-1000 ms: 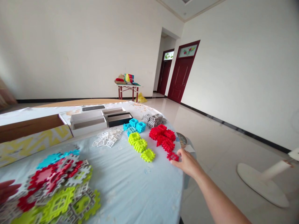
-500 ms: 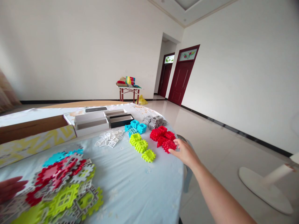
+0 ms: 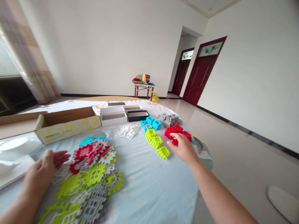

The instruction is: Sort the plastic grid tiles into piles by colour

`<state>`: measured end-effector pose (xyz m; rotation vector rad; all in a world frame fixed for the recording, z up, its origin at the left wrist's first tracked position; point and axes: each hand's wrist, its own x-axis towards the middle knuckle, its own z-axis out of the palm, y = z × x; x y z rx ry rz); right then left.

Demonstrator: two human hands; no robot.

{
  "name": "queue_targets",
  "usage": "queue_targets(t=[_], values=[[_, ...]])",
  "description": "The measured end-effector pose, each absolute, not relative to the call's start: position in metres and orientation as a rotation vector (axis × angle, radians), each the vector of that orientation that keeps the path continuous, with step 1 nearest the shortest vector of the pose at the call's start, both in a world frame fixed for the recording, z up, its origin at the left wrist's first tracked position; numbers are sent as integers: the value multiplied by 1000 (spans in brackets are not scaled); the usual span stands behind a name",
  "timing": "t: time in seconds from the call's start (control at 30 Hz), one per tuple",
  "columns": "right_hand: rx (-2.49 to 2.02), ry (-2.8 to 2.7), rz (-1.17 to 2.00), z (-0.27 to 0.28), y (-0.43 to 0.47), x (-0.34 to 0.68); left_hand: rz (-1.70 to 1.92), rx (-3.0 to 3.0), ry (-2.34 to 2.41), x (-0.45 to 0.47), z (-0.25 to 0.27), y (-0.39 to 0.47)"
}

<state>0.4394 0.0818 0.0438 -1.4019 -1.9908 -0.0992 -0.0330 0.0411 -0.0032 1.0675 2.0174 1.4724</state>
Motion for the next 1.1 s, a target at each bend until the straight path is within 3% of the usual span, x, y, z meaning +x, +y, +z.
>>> queue_targets(t=[0.3, 0.7, 1.1], values=[[-876, -2345, 261, 23, 79, 305, 1594, 948, 1820, -32, -7, 37], [-665, -2618, 216, 20, 98, 177, 1608, 1158, 1961, -39, -25, 48], [-648, -2706, 230, 20, 97, 213, 1333, 1438, 1649, 16, -11, 44]])
